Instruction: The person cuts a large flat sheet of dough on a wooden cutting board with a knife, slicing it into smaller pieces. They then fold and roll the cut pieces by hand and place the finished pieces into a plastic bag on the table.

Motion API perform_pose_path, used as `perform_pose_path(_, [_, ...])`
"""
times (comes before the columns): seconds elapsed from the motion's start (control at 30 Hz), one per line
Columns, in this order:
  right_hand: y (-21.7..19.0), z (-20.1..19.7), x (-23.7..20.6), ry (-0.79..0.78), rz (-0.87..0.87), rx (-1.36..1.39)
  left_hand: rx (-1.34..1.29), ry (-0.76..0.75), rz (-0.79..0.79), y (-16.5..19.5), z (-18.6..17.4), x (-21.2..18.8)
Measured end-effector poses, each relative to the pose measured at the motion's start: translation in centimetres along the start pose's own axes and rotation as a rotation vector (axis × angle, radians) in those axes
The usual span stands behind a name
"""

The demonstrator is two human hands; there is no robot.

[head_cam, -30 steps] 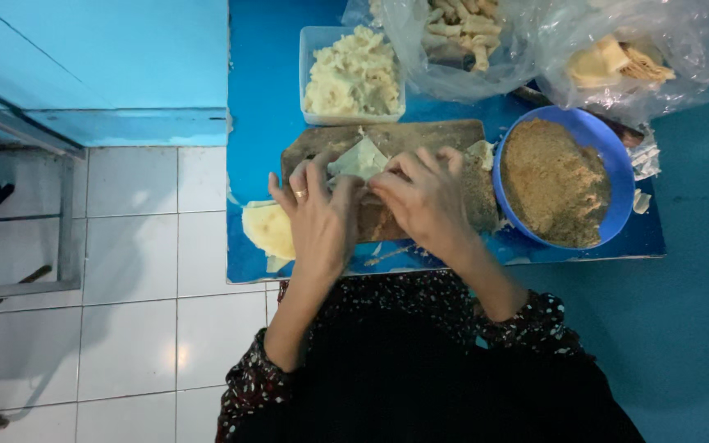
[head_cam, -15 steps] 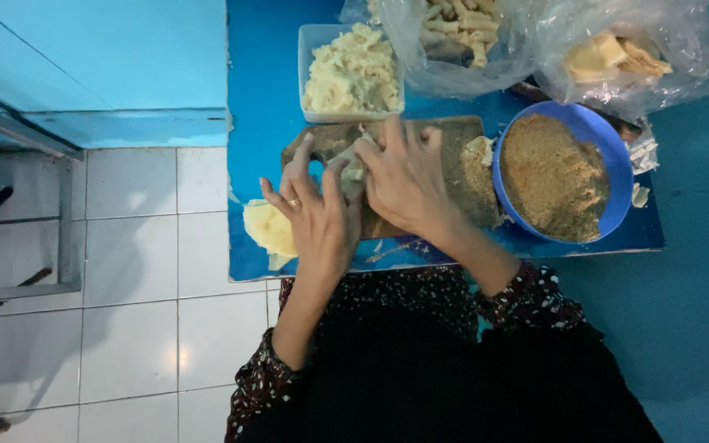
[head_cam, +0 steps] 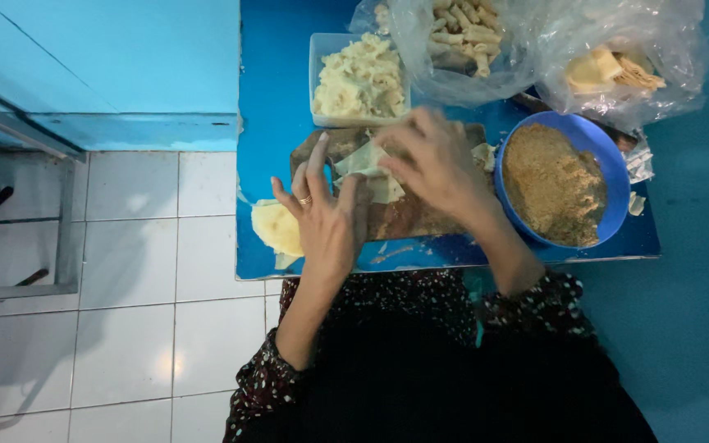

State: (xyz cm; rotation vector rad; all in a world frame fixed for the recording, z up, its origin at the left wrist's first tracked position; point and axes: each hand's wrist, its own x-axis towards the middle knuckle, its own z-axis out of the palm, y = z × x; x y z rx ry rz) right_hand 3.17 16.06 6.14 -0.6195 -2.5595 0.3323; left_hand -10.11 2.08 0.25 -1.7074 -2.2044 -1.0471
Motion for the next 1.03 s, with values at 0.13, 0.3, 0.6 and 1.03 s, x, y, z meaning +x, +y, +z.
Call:
perform_pose_path(0.13, [0.0, 1.6, -1.0, 0.016, -0.136, -0.022, 0.051, -0.019, -0.029, -0.5, 0.2, 0.3])
perform_pose_path(0.3, [3.3, 1.7, 0.1, -0.062, 0.179, 0.241, -0.030, 0.012, -0.033, 0.0, 0.2, 0.3])
perform_pose_path(0.6, [7.7, -4.1, 2.1, 0.054, 0.591, 0.918, -0.028, 0.006, -0.003, 0.3, -0.5, 0.3])
perform_pose_path(1.03, [16.2, -3.2, 2.9, 0.275, 0.507, 0.838, -0.001, -0.004, 0.024, 1.0, -0.8, -0.3])
